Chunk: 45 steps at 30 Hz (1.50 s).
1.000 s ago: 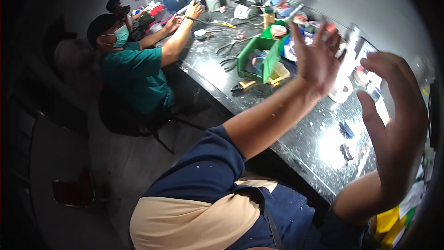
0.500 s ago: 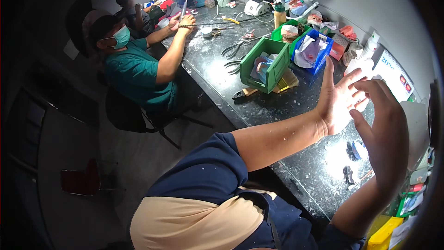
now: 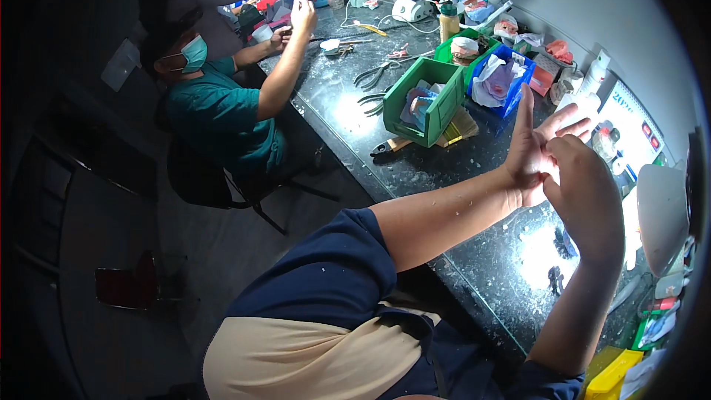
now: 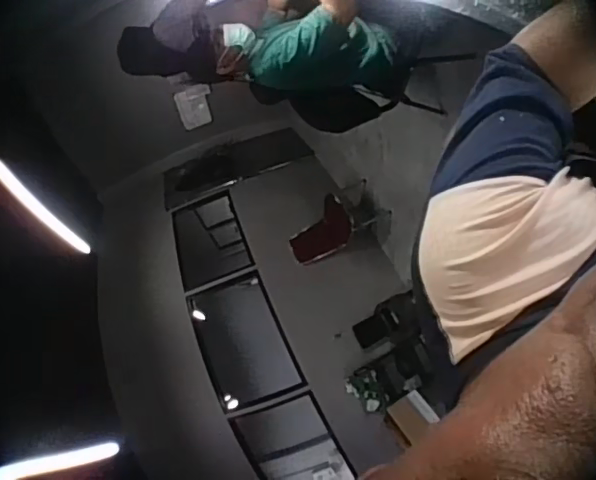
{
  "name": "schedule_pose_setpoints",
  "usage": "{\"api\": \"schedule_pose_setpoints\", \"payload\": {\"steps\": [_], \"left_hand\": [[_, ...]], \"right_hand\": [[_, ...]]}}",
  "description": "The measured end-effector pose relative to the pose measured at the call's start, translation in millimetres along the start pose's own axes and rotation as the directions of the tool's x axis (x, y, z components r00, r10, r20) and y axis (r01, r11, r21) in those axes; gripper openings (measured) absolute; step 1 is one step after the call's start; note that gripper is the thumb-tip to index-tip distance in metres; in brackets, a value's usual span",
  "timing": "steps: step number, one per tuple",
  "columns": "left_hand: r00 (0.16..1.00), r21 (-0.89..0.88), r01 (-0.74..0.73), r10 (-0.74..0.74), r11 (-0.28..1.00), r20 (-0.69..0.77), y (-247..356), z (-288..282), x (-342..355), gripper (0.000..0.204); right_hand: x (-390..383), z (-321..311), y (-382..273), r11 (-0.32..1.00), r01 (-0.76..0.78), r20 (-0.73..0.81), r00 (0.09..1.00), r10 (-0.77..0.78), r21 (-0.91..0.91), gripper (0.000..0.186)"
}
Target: The person fits a dental prosthesis onto a plaster mold by hand, grinds a dental piece using a rotary handpiece, and carves an acrylic denture base with a metal tool.
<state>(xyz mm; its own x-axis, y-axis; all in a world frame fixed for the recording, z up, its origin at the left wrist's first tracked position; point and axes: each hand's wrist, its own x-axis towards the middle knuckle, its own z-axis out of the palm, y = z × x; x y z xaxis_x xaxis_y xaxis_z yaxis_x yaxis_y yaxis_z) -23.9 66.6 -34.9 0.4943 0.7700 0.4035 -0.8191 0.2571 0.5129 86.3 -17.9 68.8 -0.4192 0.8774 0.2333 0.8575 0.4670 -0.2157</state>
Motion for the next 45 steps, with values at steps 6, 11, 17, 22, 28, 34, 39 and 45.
{"api": "schedule_pose_setpoints", "payload": {"steps": [6,11,17,22,28,34,39,45], "left_hand": [[1.0,0.031,0.016,-0.016,0.999,0.0,0.0,5.4,-0.8,0.135],[0.999,0.026,0.04,-0.04,0.999,0.009,0.0,6.0,-1.8,0.135],[0.998,0.036,0.058,-0.059,0.998,0.016,-2.8,3.6,-0.5,0.135],[0.999,0.056,0.052,-0.052,0.997,0.004,-2.1,2.6,-0.4,0.135],[0.999,0.063,0.053,-0.052,0.997,-0.006,-1.8,2.3,0.0,0.134],[0.999,0.08,0.043,-0.042,0.996,-0.018,0.4,2.2,-2.0,0.134],[0.999,0.089,0.031,-0.03,0.996,-0.02,-0.1,4.0,-0.9,0.134],[1.0,0.115,0.018,-0.019,0.993,0.004,4.3,6.8,-1.1,0.134]], "right_hand": [[0.8,1.1,3.3,1.0,0.005,0.016,1.0,-0.004,-0.023,0.027],[1.4,-1.8,1.7,1.0,-0.022,0.05,0.998,0.023,-0.02,0.026],[-1.1,-3.0,0.7,0.999,-0.017,0.019,1.0,0.017,-0.035,0.025],[-1.1,-2.3,0.0,1.0,0.005,-0.001,1.0,-0.005,-0.029,0.026],[-1.6,3.6,5.2,0.998,0.04,-0.05,0.998,-0.042,-0.054,0.027],[-0.6,3.5,3.8,0.999,0.027,-0.03,0.999,-0.028,-0.036,0.027],[0.8,0.9,0.1,1.0,-0.003,-0.027,1.0,0.003,-0.021,0.025],[1.1,0.3,3.7,1.0,-0.003,-0.011,1.0,0.003,0.012,0.025]]}}
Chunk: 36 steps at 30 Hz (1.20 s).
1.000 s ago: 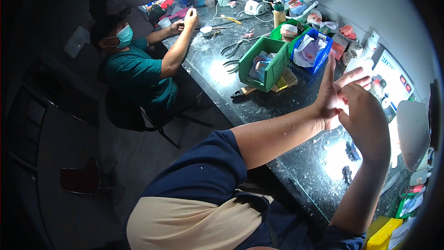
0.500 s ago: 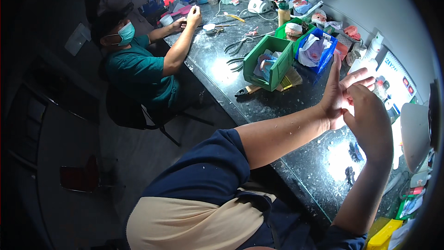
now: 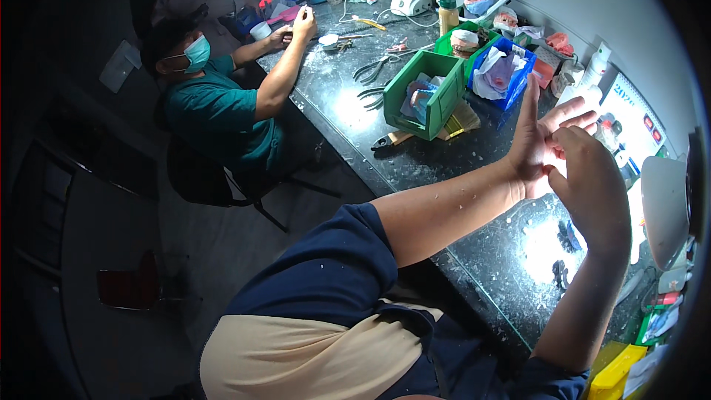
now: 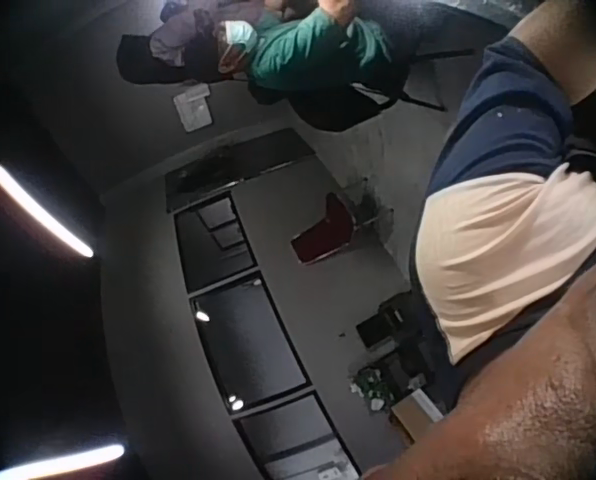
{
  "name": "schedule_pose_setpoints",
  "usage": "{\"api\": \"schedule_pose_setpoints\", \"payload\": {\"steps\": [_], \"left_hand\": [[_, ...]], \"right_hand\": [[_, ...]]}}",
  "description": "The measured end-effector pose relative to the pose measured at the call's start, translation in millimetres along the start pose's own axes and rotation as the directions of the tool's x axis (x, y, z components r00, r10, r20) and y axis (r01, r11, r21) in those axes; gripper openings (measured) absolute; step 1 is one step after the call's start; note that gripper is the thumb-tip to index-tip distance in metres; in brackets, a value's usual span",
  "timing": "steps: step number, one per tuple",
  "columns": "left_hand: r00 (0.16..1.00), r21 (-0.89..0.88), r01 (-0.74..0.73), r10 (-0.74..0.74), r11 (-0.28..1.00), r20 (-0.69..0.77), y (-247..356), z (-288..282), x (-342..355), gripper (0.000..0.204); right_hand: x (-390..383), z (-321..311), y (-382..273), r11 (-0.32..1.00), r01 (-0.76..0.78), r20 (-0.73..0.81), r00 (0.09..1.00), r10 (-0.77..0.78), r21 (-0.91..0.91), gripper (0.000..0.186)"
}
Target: The person fits a dental prosthesis onto a plaster mold by hand, grinds a dental piece using a rotary handpiece, and carves an acrylic denture base with a metal tool.
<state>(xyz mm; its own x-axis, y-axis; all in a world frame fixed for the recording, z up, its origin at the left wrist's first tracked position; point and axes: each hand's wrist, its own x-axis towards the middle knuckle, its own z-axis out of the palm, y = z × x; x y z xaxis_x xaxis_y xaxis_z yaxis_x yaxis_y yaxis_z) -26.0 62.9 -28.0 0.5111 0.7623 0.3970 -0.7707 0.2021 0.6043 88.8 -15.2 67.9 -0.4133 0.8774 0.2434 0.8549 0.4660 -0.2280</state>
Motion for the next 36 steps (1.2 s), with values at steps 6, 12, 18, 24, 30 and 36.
{"api": "schedule_pose_setpoints", "payload": {"steps": [6,12,18,24,30,36], "left_hand": [[0.998,-0.111,-0.033,0.028,0.993,-0.048,5,5,-2,0.132],[0.997,-0.052,-0.04,0.037,0.998,-0.065,2,2,0,0.132],[1.0,-0.141,0.025,-0.027,0.99,-0.014,-5,-6,3,0.134],[0.999,-0.117,0.035,-0.036,0.993,-0.006,-3,-1,4,0.133],[0.984,-0.088,0.11,-0.121,0.99,-0.132,-2,6,-3,0.122],[0.975,-0.127,0.108,-0.13,0.986,-0.181,-6,7,0,0.116]], "right_hand": [[-3,1,4,0.996,0.083,-0.111,0.991,-0.081,0.017,0.028],[1,-1,-5,0.997,0.07,-0.087,0.994,-0.067,0.025,0.027],[1,7,-10,0.998,-0.01,0.024,1.0,0.011,-0.062,0.032],[-2,5,-7,0.999,0.02,-0.013,1.0,-0.021,-0.044,0.03],[-1,10,1,0.999,0.048,-0.052,0.998,-0.048,-0.003,0.024],[3,6,3,1.0,0.01,0.002,1.0,-0.01,0.01,0.025]]}}
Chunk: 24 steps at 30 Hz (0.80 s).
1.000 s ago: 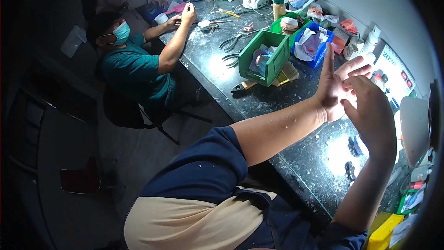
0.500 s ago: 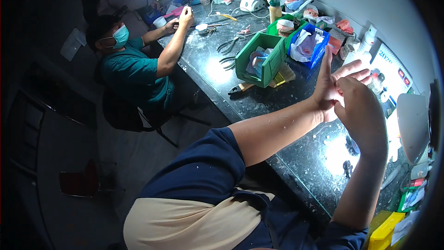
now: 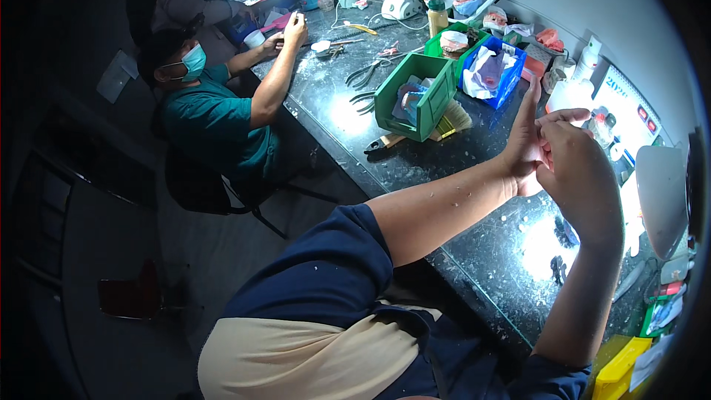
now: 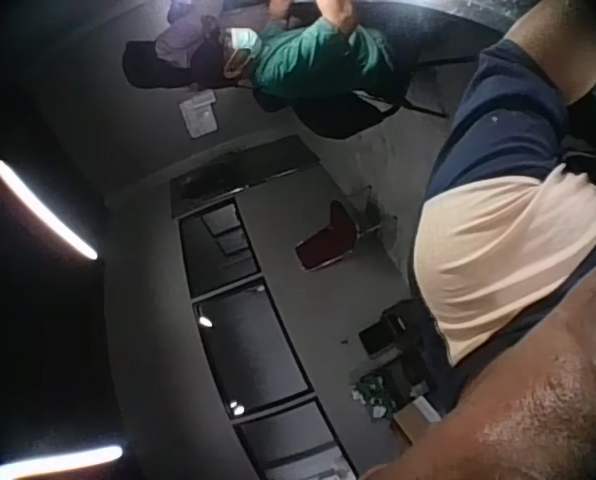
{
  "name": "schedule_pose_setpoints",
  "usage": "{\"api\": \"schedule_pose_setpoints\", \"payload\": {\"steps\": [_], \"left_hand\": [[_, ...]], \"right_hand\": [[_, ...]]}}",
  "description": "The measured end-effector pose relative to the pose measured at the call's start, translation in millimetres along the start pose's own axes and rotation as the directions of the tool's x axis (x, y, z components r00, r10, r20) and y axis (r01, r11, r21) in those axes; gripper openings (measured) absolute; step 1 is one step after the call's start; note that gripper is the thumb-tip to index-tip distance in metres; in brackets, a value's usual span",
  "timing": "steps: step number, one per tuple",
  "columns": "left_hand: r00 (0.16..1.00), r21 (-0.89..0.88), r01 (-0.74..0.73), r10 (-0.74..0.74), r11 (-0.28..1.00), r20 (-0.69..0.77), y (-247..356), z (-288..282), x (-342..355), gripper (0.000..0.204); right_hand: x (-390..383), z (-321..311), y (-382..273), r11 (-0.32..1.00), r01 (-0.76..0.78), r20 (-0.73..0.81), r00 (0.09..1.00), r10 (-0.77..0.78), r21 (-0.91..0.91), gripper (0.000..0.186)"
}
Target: The person fits a dental prosthesis onto a plaster mold by hand, grinds a dental piece using a rotary handpiece, and carves an acrylic denture base with a metal tool.
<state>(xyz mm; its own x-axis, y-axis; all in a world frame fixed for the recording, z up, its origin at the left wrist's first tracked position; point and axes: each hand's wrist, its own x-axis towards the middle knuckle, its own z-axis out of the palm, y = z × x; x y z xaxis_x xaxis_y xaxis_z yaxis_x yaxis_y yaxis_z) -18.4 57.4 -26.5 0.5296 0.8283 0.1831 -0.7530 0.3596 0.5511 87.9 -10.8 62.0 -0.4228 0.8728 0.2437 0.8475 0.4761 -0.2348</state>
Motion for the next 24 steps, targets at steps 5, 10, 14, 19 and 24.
{"api": "schedule_pose_setpoints", "payload": {"steps": [5,10,14,19,24], "left_hand": [[1.0,0.015,0.01,-0.01,1.0,-0.002,-4,-1,-1,0.113],[1.0,0.023,0.014,-0.014,1.0,-0.003,-3,2,-3,0.113],[1.0,0.052,-0.009,0.008,0.999,0.024,0,3,-5,0.114],[1.0,0.045,-0.001,0.0,0.999,0.025,-2,-1,-2,0.117],[1.0,0.051,0.004,-0.003,0.999,-0.022,-1,1,-3,0.117]], "right_hand": [[-5,-5,-4,0.997,-0.026,0.002,1.0,0.026,0.069,0.028],[-3,-5,-5,0.996,-0.086,0.084,0.993,0.088,-0.018,0.031],[-4,-3,-6,0.999,-0.046,0.035,0.998,0.047,-0.027,0.031],[-4,9,1,1.0,0.004,-0.061,0.998,-0.004,-0.003,0.025],[-3,4,-4,1.0,-0.002,-0.036,0.999,0.002,0.004,0.024]]}}
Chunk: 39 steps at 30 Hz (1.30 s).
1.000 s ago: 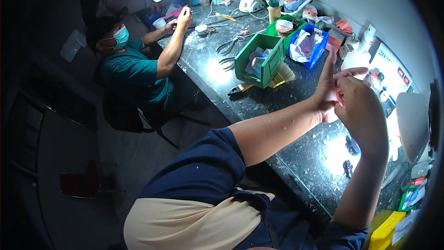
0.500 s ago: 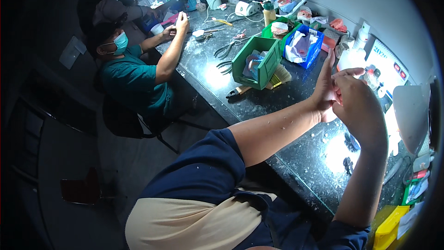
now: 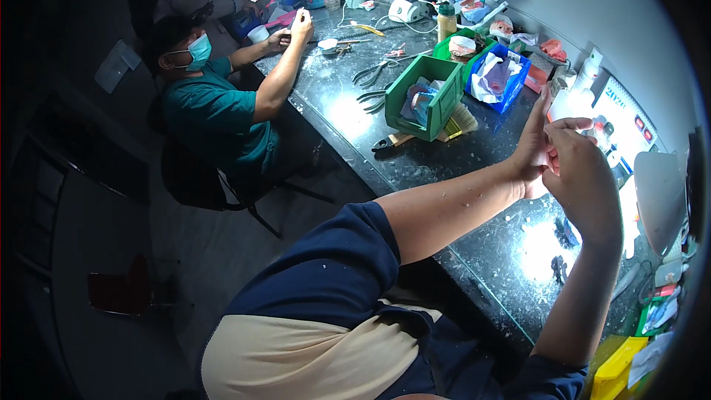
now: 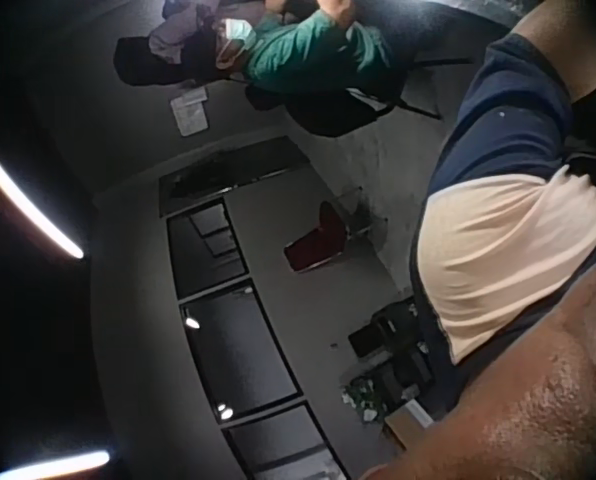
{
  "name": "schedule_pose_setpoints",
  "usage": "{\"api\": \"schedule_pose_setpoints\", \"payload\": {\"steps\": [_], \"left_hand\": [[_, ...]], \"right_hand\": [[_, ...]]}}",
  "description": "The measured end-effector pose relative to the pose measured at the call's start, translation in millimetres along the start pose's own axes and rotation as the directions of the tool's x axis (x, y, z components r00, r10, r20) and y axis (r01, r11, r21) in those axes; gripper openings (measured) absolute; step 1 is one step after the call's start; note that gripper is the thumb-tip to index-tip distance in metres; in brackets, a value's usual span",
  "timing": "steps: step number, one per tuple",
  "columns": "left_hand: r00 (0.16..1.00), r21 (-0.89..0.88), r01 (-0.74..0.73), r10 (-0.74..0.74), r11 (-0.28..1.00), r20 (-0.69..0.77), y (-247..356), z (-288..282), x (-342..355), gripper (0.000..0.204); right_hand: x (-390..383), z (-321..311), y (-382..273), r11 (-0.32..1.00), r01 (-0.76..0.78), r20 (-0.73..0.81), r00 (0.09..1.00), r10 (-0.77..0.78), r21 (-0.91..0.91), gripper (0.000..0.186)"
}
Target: The person fits a dental prosthesis onto a plaster mold by hand, grinds a dental piece using a rotary handpiece, and carves an acrylic denture base with a metal tool.
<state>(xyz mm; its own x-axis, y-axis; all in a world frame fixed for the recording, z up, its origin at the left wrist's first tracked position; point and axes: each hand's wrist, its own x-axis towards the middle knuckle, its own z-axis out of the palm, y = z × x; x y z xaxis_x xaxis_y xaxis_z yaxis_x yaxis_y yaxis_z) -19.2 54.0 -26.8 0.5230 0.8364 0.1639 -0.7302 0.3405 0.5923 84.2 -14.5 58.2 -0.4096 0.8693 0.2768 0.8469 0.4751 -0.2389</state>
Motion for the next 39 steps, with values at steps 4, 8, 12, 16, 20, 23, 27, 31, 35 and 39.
{"api": "schedule_pose_setpoints", "payload": {"steps": [4,8,12,16,20,23,27,31,35,39], "left_hand": [[1.0,-0.017,-0.009,0.009,1.0,0.025,1,0,-1,0.117],[1.0,0.001,-0.005,0.005,1.0,0.017,1,1,-2,0.117],[1.0,-0.015,0.004,-0.004,1.0,0.014,0,1,-1,0.116],[1.0,-0.03,0.009,-0.008,1.0,0.018,0,0,-1,0.116],[1.0,-0.028,0.007,-0.007,1.0,0.006,0,2,-1,0.116],[1.0,-0.016,0.001,-0.001,1.0,-0.002,0,2,-2,0.117],[1.0,0.004,0.002,-0.002,1.0,0.011,0,3,-1,0.118],[1.0,0.05,-0.004,0.005,0.999,-0.017,-1,-1,-2,0.119],[1.0,0.037,-0.012,0.012,0.999,0.006,-2,-1,0,0.119],[1.0,0.048,-0.009,0.009,0.999,-0.004,0,0,-1,0.117]], "right_hand": [[-1,3,1,0.999,0.001,-0.021,1.0,0.0,0.032,0.022],[-2,2,2,0.999,0.007,-0.029,1.0,-0.006,0.05,0.021],[-1,2,5,0.999,0.003,-0.005,1.0,-0.003,0.032,0.022],[-1,1,3,1.0,0.005,0.001,1.0,-0.005,0.021,0.023],[-1,0,3,1.0,-0.008,-0.001,1.0,0.008,0.021,0.023],[-1,-3,0,1.0,-0.012,0.009,1.0,0.012,0.026,0.024],[0,-7,-2,0.998,-0.065,0.072,0.995,0.065,-0.001,0.024],[-1,-7,-3,0.998,-0.054,0.062,0.997,0.053,0.013,0.024],[2,-6,0,0.997,-0.083,0.103,0.991,0.082,0.004,0.025],[1,-6,-2,0.996,-0.084,0.087,0.993,0.082,0.017,0.025]]}}
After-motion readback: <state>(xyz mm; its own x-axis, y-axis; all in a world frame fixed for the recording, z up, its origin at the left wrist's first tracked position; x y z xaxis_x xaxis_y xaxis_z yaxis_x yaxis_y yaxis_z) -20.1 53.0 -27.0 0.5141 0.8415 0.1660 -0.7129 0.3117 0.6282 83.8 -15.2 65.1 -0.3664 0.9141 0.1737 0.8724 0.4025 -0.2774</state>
